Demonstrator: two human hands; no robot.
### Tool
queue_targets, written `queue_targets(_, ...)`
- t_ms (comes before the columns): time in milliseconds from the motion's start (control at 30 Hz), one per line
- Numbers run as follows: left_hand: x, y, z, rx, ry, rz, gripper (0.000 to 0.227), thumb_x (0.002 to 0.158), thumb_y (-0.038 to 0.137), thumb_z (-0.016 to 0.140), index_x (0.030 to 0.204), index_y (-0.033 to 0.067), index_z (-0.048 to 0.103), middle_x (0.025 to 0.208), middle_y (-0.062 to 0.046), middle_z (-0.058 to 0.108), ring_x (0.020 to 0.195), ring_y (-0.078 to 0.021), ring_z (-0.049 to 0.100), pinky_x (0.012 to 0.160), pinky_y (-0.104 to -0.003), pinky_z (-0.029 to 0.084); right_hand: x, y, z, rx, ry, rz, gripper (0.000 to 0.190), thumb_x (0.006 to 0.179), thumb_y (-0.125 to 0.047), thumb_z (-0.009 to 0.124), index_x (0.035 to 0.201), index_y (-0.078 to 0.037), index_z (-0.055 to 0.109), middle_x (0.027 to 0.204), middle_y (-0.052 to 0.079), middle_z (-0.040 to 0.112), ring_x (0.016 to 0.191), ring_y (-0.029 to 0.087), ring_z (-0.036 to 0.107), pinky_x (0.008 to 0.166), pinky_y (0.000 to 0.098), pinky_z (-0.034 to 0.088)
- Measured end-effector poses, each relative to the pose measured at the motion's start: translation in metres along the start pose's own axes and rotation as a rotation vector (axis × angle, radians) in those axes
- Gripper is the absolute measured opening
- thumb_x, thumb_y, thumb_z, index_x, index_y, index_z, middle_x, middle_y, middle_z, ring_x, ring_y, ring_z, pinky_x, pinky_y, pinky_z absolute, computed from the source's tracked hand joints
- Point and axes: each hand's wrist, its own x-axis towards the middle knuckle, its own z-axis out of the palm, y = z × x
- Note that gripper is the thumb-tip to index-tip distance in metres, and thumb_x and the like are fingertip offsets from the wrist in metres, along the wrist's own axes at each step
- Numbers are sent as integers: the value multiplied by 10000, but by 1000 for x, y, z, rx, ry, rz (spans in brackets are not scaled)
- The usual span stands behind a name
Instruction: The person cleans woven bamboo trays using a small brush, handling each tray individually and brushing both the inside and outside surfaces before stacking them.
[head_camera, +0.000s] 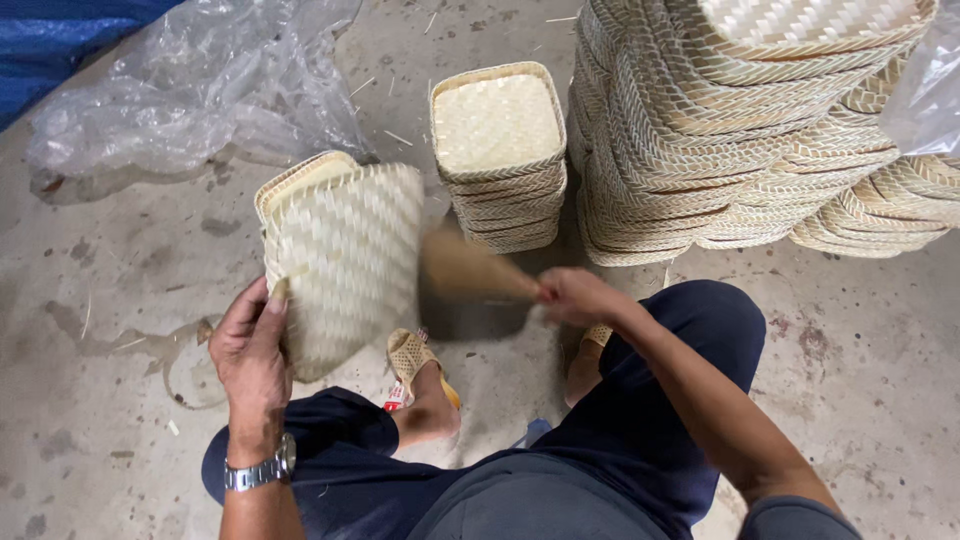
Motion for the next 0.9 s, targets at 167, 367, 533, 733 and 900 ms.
queue_targets(167, 49, -11, 51, 344, -250, 261, 296, 1008, -1, 712, 1303, -25, 702, 1156, -56, 685, 987, -95, 601, 862, -221, 488, -13, 56, 52, -275, -219, 130, 232, 735, -234, 819, 949, -152, 777, 906, 128, 760, 872, 317, 733, 787, 449, 580)
queue_targets(367, 114, -72, 165, 601, -409, 411, 273, 930, -11, 750, 1200, 29, 753, 952, -104, 658, 818, -197, 611, 693, -288, 500, 5, 74, 94, -210, -189, -129, 330, 655, -220, 892, 924, -101, 742, 889, 115, 733, 907, 335, 708, 774, 465, 560)
queue_targets(533, 151, -148, 236, 825, -516, 684, 211, 905, -5, 724, 1098, 54, 786, 892, -71, 653, 881, -228, 578, 809, -388, 479, -4, 70, 95, -189, -163, -91, 301, 658, -159, 856, 936, -118, 746, 879, 119, 718, 898, 344, 703, 745, 466, 567)
queue_targets(733, 175, -223, 273, 940, -650, 789, 233, 879, -38, 680, 1083, 63, 734, 888, -69, 594, 892, -247, 572, 816, -409, 446, -13, 54, 82, -221, -168, -45, 217, 704, -99, 780, 918, -117, 744, 866, 122, 715, 888, 339, 709, 731, 464, 575)
queue_targets(900, 188, -252, 274, 937, -703, 791, 252, 885, -30, 659, 1096, 91, 726, 890, -63, 590, 895, -257, 573, 820, -406, 444, -22, 37, 67, -170, -172, -28, 197, 744, -74, 741, 937, -113, 731, 853, 135, 709, 858, 354, 707, 711, 479, 569)
